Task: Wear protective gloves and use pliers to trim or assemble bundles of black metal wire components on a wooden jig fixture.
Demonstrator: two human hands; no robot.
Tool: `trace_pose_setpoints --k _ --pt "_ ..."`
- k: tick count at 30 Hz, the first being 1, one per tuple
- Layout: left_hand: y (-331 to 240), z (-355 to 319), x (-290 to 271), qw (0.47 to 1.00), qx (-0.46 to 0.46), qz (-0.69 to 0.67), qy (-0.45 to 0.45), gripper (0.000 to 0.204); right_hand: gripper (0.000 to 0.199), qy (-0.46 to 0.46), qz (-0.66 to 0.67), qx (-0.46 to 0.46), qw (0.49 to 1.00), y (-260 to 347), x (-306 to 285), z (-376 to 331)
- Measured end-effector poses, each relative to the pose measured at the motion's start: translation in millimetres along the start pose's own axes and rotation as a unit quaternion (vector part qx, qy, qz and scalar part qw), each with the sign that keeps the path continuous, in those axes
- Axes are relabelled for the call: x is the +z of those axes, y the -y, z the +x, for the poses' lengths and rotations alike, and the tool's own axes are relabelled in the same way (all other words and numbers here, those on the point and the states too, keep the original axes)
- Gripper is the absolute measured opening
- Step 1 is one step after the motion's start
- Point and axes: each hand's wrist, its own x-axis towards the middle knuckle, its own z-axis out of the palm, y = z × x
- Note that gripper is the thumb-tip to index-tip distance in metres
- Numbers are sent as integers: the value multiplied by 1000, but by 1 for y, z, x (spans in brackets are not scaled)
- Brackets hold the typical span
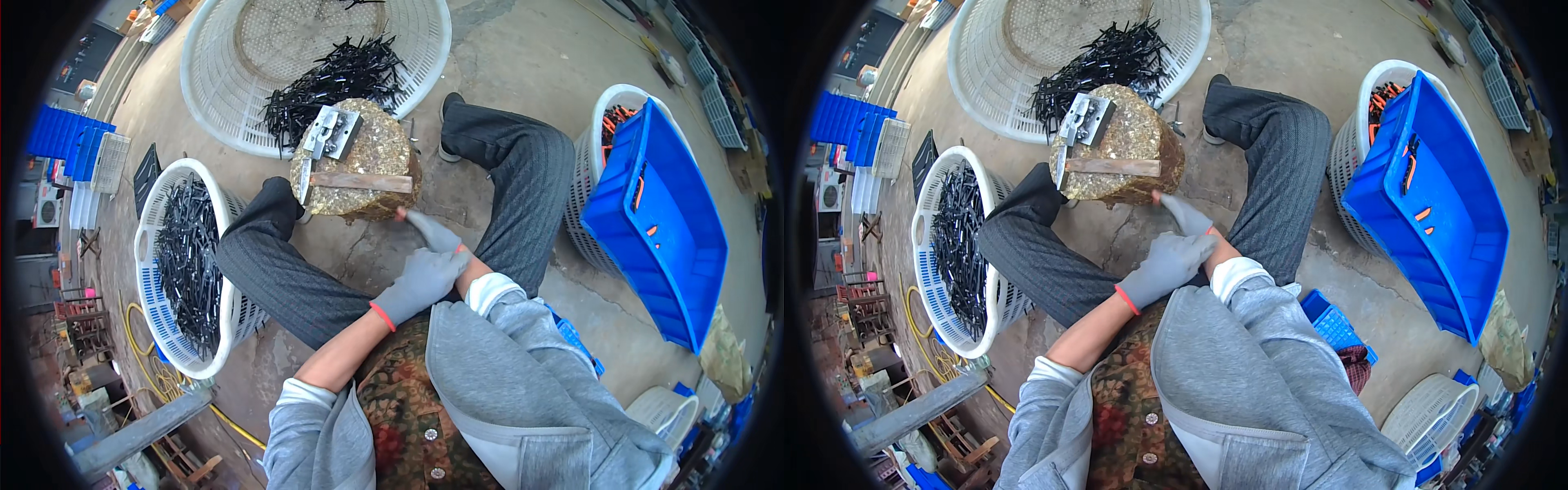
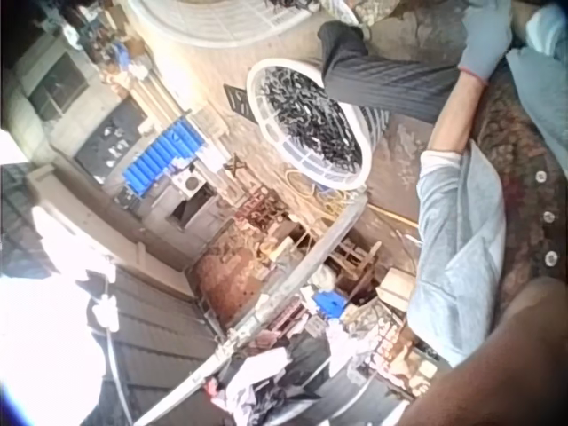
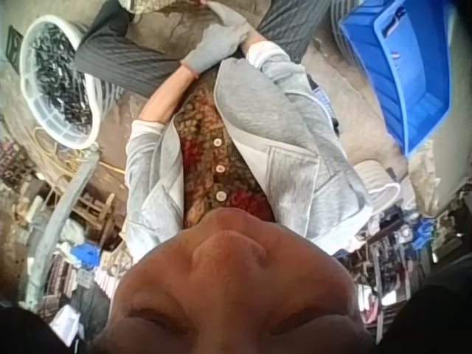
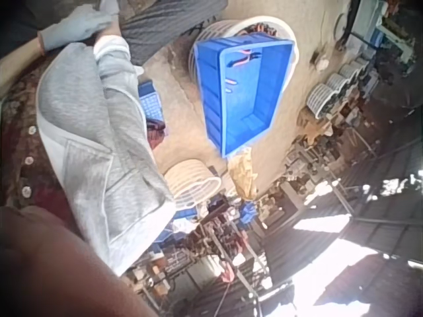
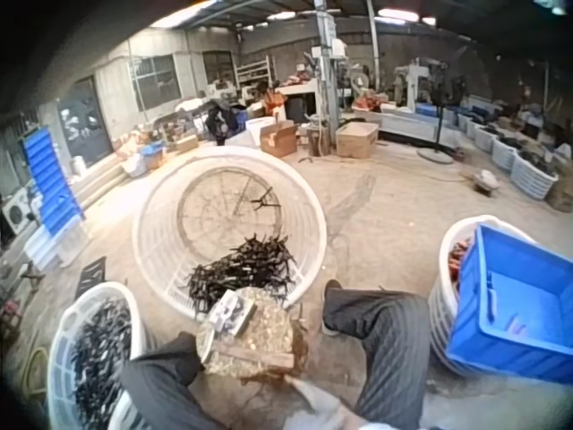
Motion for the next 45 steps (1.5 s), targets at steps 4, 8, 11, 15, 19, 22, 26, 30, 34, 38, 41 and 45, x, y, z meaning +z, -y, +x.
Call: trace_pose_setpoints --k 4,8,11,15,19,22,26,30,34,38,41,45 --pt "1 -10 -22 992 -114 1 -50 39 50 -260 467 -66 842 6 -20 53" --pt "11 -33 8 926 -287 -228 -86 47 60 -357 675 -75 642 8 -51 55" --pt "5 -26 26 822 -342 -448 -85 53 64 -349 737 -79 574 25 -33 47" --pt "10 17 27 656 -360 -641 -172 49 58 -327 732 -119 585 29 -27 48" --pt "23 25 24 582 -400 -693 -146 39 50 -368 660 -119 644 27 -17 48" --pt "29 20 30 729 -387 -537 -175 28 45 -374 615 -127 683 19 -20 53" --pt "33 12 30 784 -388 -450 -178 25 43 -397 576 -92 708 32 -10 52" --pt "30 18 28 920 -335 -87 -183 23 41 -437 417 -220 766 55 -15 47" --pt "41 26 35 901 -411 -90 -105 26 39 -505 280 -290 763 63 -4 43" --pt "55 22 74 785 -413 -448 -115 28 38 -481 264 -316 773 64 -5 44" --pt "17 17 64 813 -346 -457 -101 20 39 -396 472 -246 748 56 -30 42" --pt "-16 4 -1 933 -327 -140 -54 18 29 -415 583 -143 683 54 -44 32"
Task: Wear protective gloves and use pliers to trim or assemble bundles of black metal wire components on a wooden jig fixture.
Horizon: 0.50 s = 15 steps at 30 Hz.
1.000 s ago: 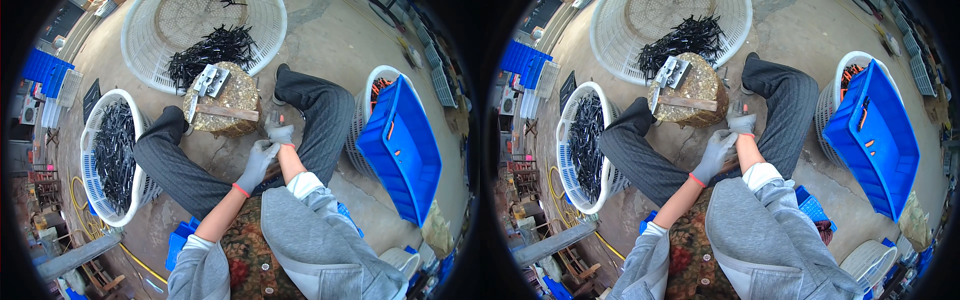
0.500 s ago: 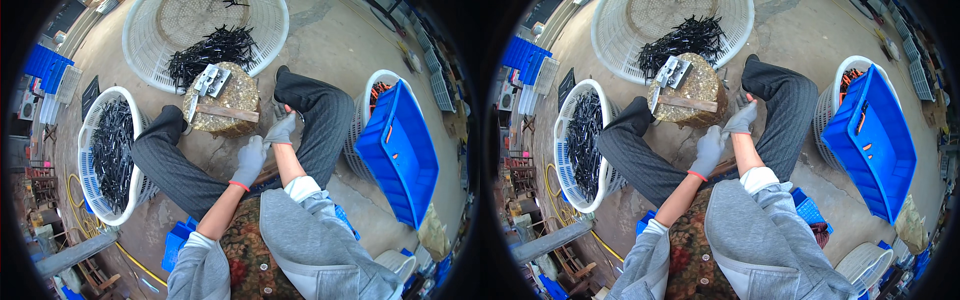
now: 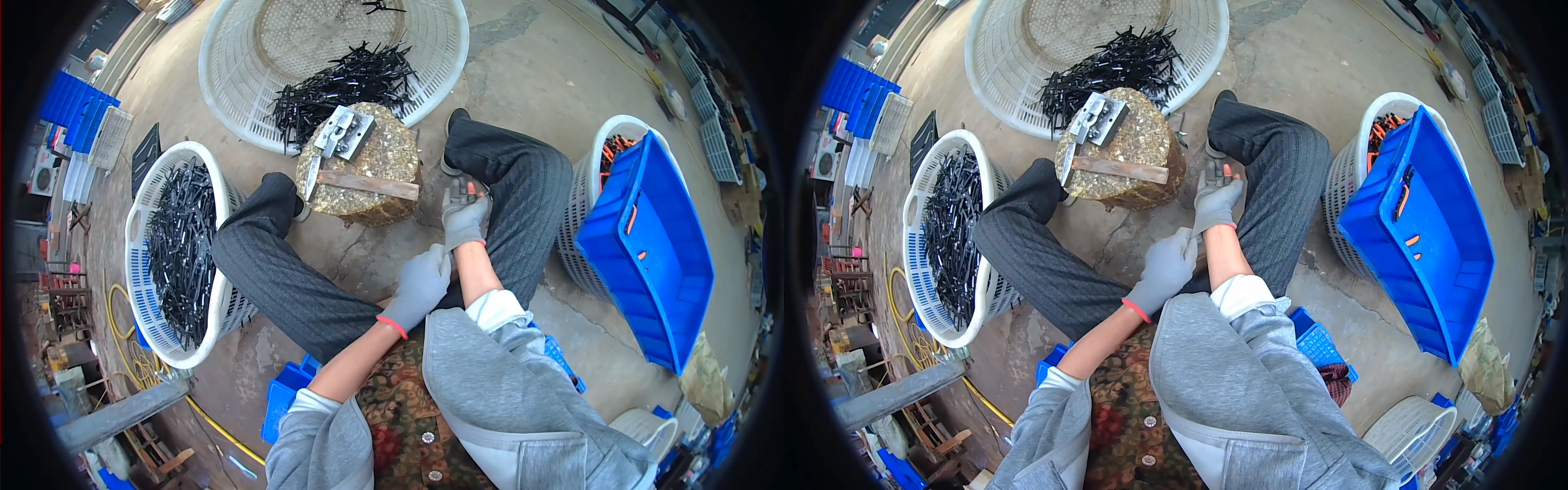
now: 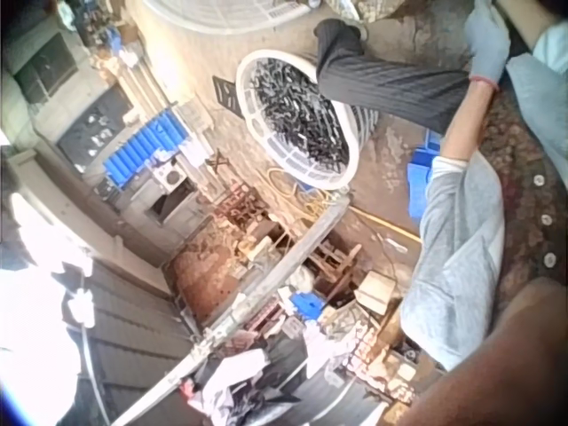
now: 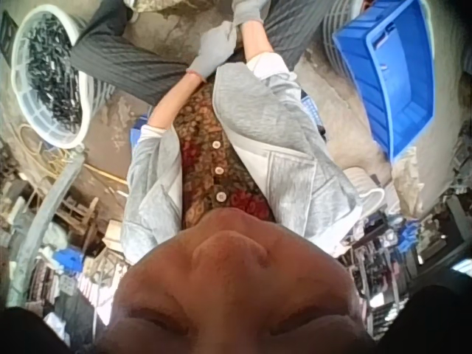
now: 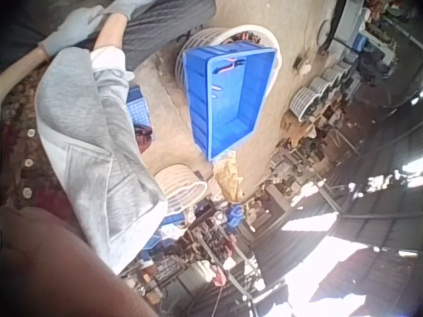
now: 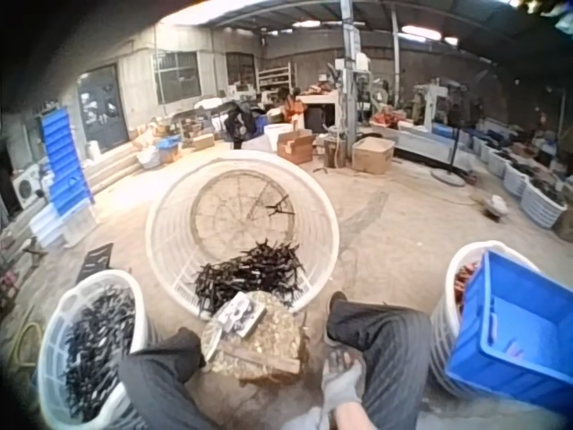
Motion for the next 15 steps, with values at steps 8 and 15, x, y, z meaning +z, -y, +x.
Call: trace_pose_setpoints --k 8,15 --pt "-7 0 -36 971 25 -203 -122 26 29 38 -48 -42 997 -15 -9 10" --pt "25 25 5 950 -9 -310 -24 22 29 110 -199 -98 969 -35 -10 -8"
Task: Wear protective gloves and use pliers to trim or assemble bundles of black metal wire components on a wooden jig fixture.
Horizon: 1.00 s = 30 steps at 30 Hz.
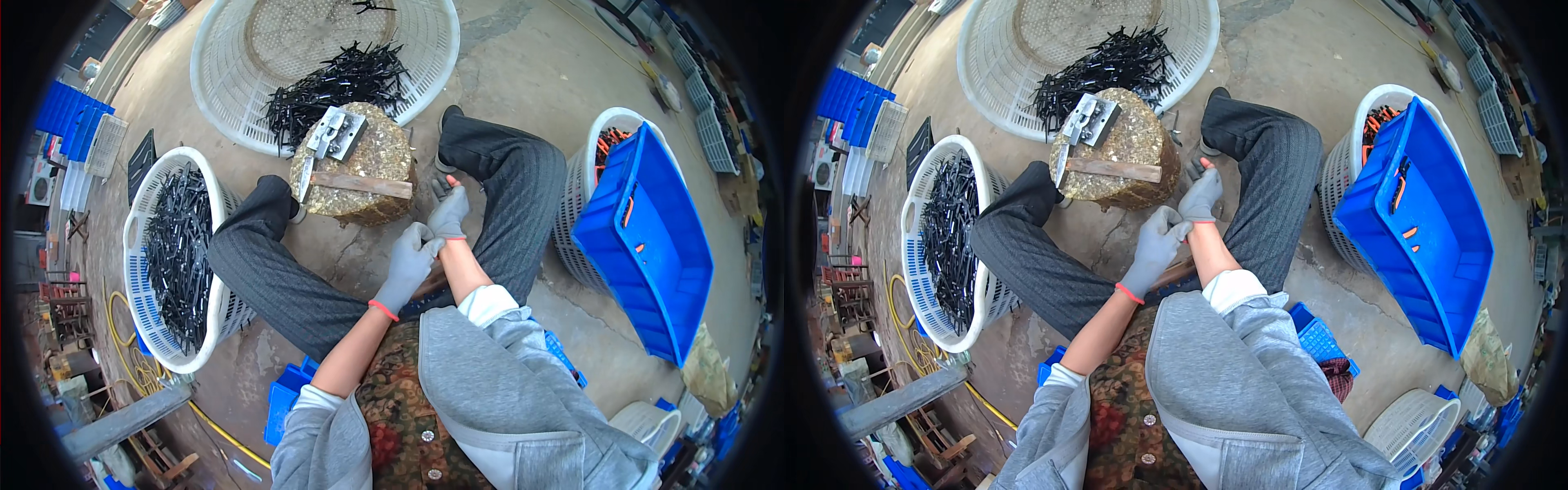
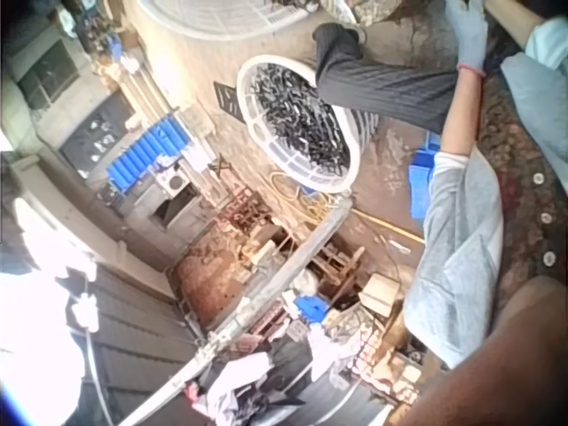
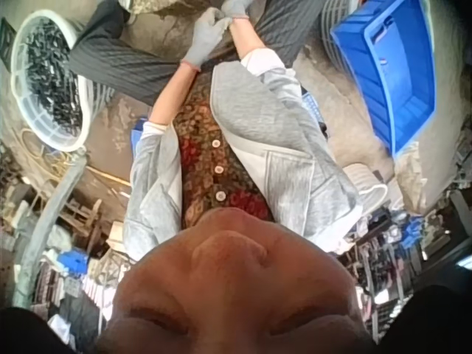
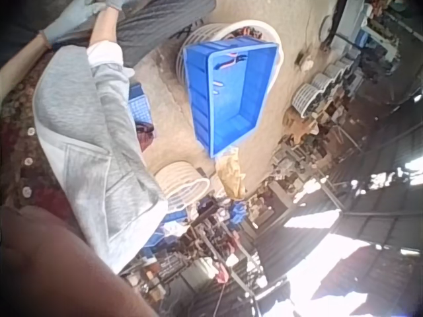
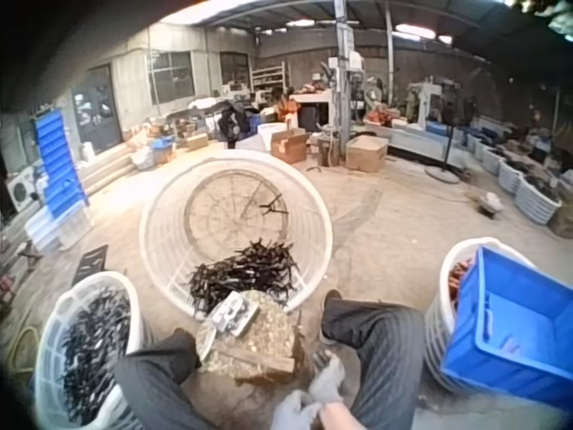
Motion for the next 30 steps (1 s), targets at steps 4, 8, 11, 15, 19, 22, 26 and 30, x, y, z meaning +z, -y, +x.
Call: trace_pose_setpoints --k 4,8,11,15,19,22,26,30 --pt "-62 -24 -10 988 128 57 62 16 28 22 6 3 1000 6 -2 13" --pt "-84 -45 -19 974 -38 -192 113 18 29 -51 140 82 985 19 -6 28" --pt "-30 -35 -15 966 -103 -217 92 41 36 -96 302 173 932 30 20 17" --pt "-27 -21 10 928 -41 -346 135 64 48 -89 465 248 845 31 35 22" --pt "-40 3 16 860 -91 -493 95 54 42 -102 447 256 851 22 53 9" --pt "-47 5 24 853 -101 -513 7 35 42 -41 464 257 846 25 61 6" --pt "-36 4 26 879 -91 -461 -81 26 42 -77 449 279 845 32 75 -8" --pt "-30 7 15 949 8 -268 -165 16 41 -86 462 326 821 41 82 -14"
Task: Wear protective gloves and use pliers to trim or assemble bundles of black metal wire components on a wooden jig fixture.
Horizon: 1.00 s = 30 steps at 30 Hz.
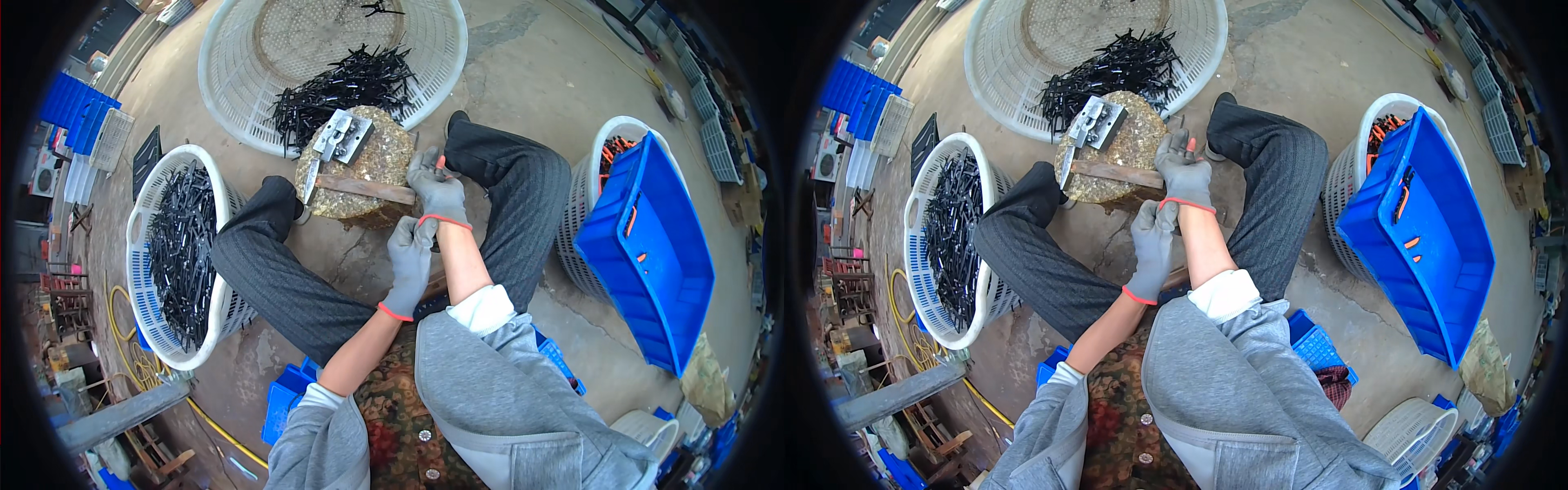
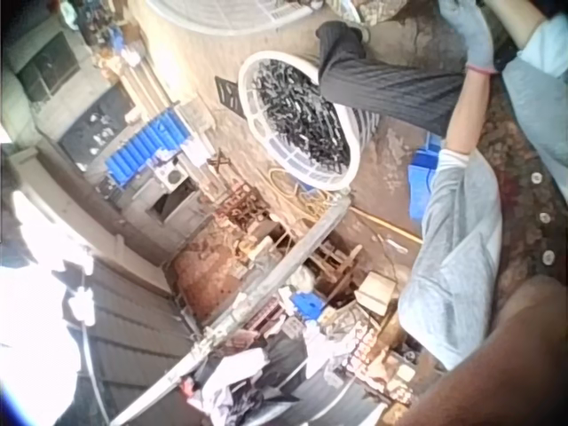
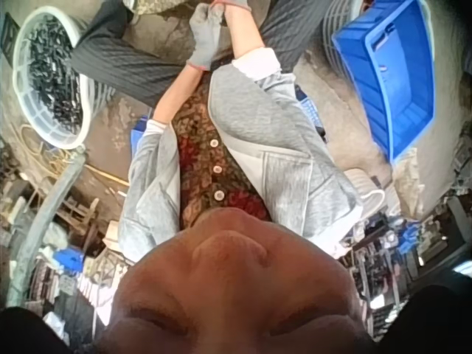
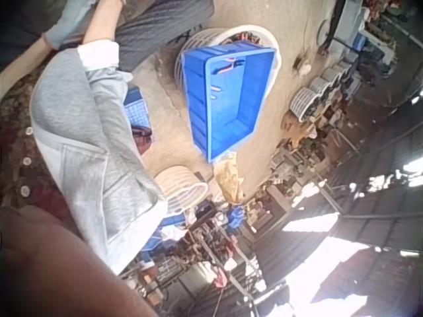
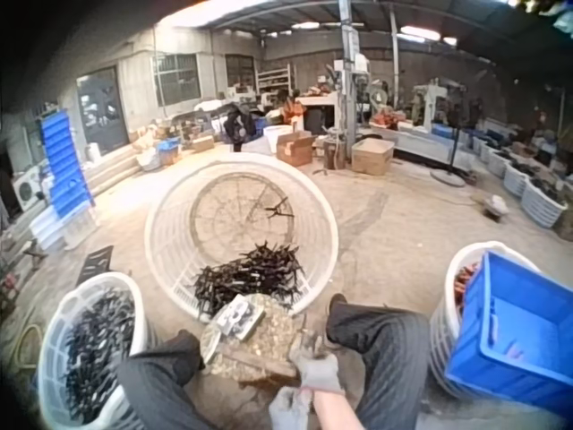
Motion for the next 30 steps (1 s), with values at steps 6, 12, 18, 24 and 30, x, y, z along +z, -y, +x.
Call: trace_pose_setpoints --k 6,12,18,24,30 --pt "5 -8 -7 986 -2 168 13 21 42 105 21 -5 994 4 12 -18" --pt "-8 -34 6 961 38 223 161 22 43 209 73 27 975 8 31 -44" --pt "-53 -41 -43 906 144 318 237 23 47 285 -40 8 958 3 40 -59" --pt "-69 -39 -113 978 -78 180 69 27 49 412 -427 24 804 -28 47 -78" --pt "-107 14 -143 892 134 431 23 35 34 424 -867 -234 121 -53 92 -70"
